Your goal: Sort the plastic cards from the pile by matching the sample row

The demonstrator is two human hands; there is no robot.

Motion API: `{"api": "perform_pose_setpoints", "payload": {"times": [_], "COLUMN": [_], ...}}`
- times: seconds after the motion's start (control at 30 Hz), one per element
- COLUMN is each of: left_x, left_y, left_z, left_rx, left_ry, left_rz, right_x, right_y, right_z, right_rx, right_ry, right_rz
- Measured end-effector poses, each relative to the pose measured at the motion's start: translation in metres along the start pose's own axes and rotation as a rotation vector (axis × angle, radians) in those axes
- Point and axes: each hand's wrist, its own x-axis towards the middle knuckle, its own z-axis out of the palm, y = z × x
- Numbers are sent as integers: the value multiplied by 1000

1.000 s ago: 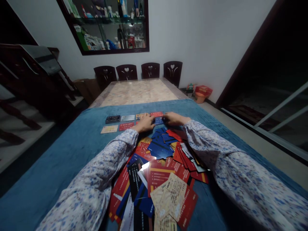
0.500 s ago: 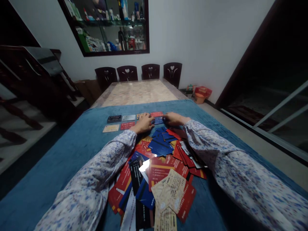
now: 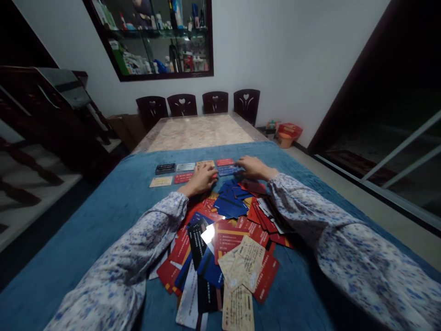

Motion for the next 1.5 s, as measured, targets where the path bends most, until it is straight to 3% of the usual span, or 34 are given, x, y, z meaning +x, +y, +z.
{"api": "perform_pose_setpoints", "payload": {"times": [0.33,0.8,1.03,1.5], "left_x": [-30,-62,-68,-72], "left_y": [13,30,31,39], "left_z": [-10,-10,-12,-18], "left_rx": [-42,-74,-122,-155], "left_ry": [37,46,-22,-132], "left_rz": [7,56,92,189], "right_x": [-30,-69,-79,-100], "right_y": [-17,-32,-42,-59], "right_z": [-2,16,35,34], "right_rx": [51,141,221,236], "right_ry": [94,197,303,258], "right_rz": [-20,-97,-156,-315]}}
